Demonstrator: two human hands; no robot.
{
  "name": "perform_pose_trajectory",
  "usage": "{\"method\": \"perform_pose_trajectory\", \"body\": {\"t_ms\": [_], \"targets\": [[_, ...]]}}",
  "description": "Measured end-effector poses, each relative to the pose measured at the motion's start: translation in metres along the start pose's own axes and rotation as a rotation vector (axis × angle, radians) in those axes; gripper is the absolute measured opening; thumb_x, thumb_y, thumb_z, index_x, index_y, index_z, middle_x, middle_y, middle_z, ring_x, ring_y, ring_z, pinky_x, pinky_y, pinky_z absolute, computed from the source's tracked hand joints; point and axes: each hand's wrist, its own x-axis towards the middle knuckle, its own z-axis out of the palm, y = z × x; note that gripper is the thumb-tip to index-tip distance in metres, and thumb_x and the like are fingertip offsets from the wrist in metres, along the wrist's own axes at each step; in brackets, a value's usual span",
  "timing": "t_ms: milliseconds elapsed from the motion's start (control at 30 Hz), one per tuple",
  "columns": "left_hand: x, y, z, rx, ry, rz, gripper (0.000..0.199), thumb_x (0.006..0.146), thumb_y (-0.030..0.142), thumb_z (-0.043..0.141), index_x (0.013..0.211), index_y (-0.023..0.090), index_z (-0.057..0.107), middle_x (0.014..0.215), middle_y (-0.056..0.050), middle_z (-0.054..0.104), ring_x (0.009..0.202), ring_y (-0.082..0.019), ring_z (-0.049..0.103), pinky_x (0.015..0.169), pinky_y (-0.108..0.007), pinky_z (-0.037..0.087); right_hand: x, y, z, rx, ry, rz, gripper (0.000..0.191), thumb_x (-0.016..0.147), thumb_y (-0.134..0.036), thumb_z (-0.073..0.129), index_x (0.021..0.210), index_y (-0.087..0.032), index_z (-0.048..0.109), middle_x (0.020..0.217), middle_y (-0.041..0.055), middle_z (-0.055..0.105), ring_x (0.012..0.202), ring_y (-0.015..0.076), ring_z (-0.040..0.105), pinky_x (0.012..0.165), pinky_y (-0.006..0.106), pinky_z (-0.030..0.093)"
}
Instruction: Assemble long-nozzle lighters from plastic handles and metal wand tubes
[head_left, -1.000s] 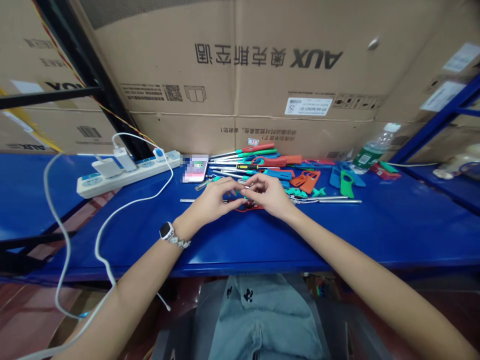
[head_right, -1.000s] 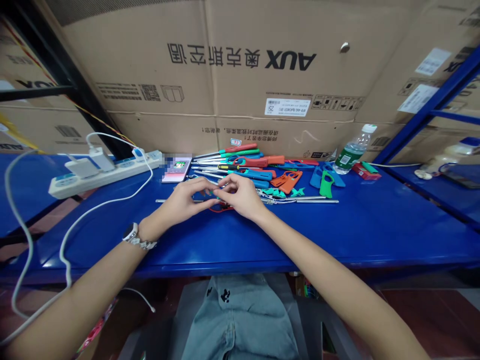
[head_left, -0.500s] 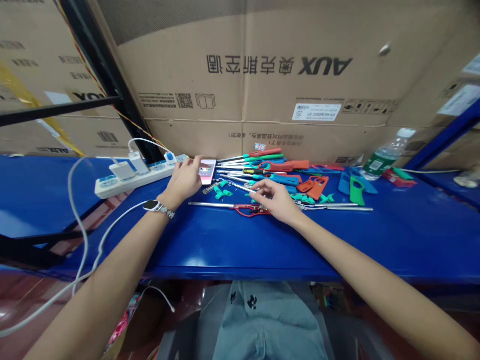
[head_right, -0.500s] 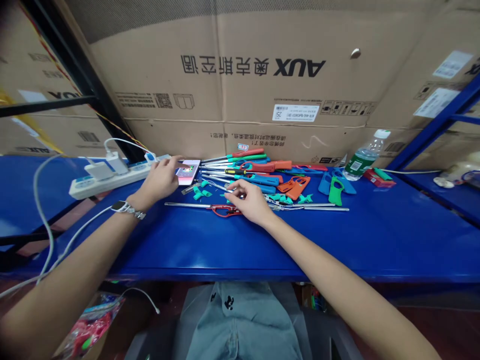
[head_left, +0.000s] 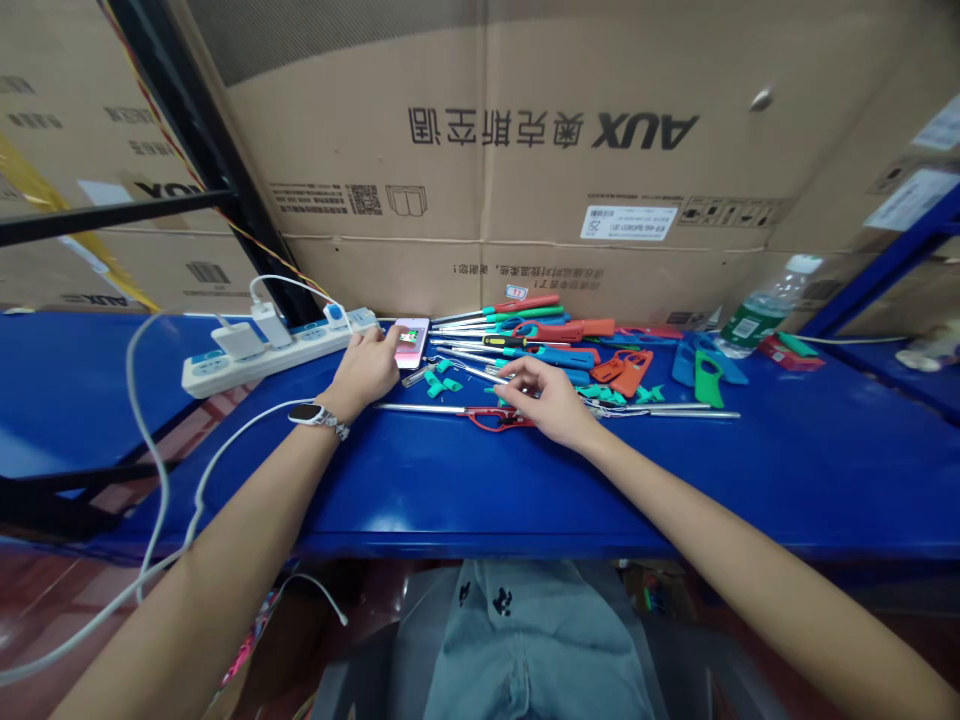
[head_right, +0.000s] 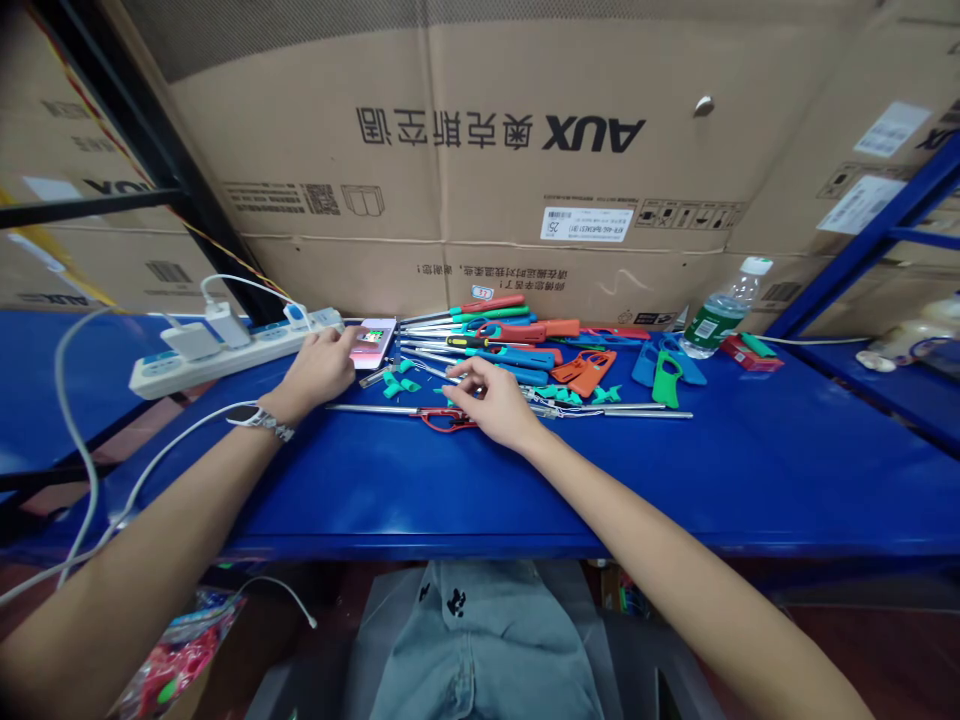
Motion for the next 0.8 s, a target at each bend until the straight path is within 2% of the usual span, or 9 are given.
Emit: {"method": "perform_pose_trajectory", "body": {"t_ms": [200, 467, 567, 633, 700, 800], "targets": [[-0.004, 0.004, -0.007, -0.087, -0.002, -0.025, 0.058, 0.086, 0.007, 0.043, 0.144, 0.006, 0.054, 0.115, -0.026, 0.070, 0.123, -0.046, 0.059, 0.100, -0.056, 0.044, -0.001, -0.002, -0.002, 0.008, 0.003, 0.000, 0.022, 0.089, -0.036, 0.073, 0.105, -0.023, 0.065, 0.078, -0.0008, 0.069, 0.069, 0.0176, 0.061, 0.076, 0.038, 0.052], [-0.006, 0.002, -0.006, -0.102, 0.044, -0.003, 0.055, 0.084, 0.008, 0.046, 0.137, 0.008, 0.058, 0.108, -0.023, 0.070, 0.116, -0.044, 0.061, 0.097, -0.057, 0.047, -0.002, -0.004, -0.002, 0.012, 0.015, -0.033, 0.024, 0.088, -0.038, 0.071, 0.105, -0.022, 0.064, 0.075, -0.0009, 0.069, 0.065, 0.0162, 0.058, 0.072, 0.036, 0.048], [-0.012, 0.013, -0.013, -0.249, 0.127, 0.116, 0.040, 0.088, 0.016, 0.048, 0.124, 0.012, 0.063, 0.109, -0.019, 0.072, 0.106, -0.038, 0.062, 0.095, -0.055, 0.049, -0.003, -0.004, -0.002, 0.028, 0.020, -0.040, 0.025, 0.087, -0.040, 0.071, 0.101, -0.022, 0.063, 0.074, -0.0014, 0.068, 0.065, 0.0161, 0.058, 0.071, 0.036, 0.048], [-0.018, 0.029, -0.019, -0.402, 0.201, 0.284, 0.025, 0.095, 0.027, 0.050, 0.112, 0.016, 0.065, 0.107, -0.014, 0.072, 0.100, -0.031, 0.063, 0.092, -0.049, 0.051, -0.003, -0.004, -0.001, 0.035, 0.024, -0.029, 0.025, 0.086, -0.041, 0.073, 0.098, -0.023, 0.060, 0.073, -0.0020, 0.068, 0.064, 0.0160, 0.059, 0.071, 0.036, 0.049], [-0.024, 0.051, -0.024, -0.496, 0.240, 0.464, 0.024, 0.097, 0.037, 0.056, 0.110, 0.019, 0.064, 0.106, -0.010, 0.072, 0.099, -0.028, 0.062, 0.094, -0.046, 0.050, -0.003, -0.003, 0.001, 0.042, 0.028, -0.013, 0.026, 0.085, -0.041, 0.074, 0.094, -0.024, 0.057, 0.072, -0.0026, 0.068, 0.063, 0.0158, 0.059, 0.069, 0.035, 0.048], [-0.031, 0.081, -0.027, -0.552, 0.190, 0.628, 0.032, 0.095, 0.047, 0.066, 0.112, 0.020, 0.064, 0.105, -0.007, 0.072, 0.098, -0.026, 0.060, 0.090, -0.041, 0.051, -0.003, -0.001, 0.004, 0.037, 0.045, -0.009, 0.028, 0.083, -0.042, 0.075, 0.088, -0.025, 0.052, 0.071, -0.0033, 0.066, 0.063, 0.0161, 0.059, 0.066, 0.033, 0.047]]}}
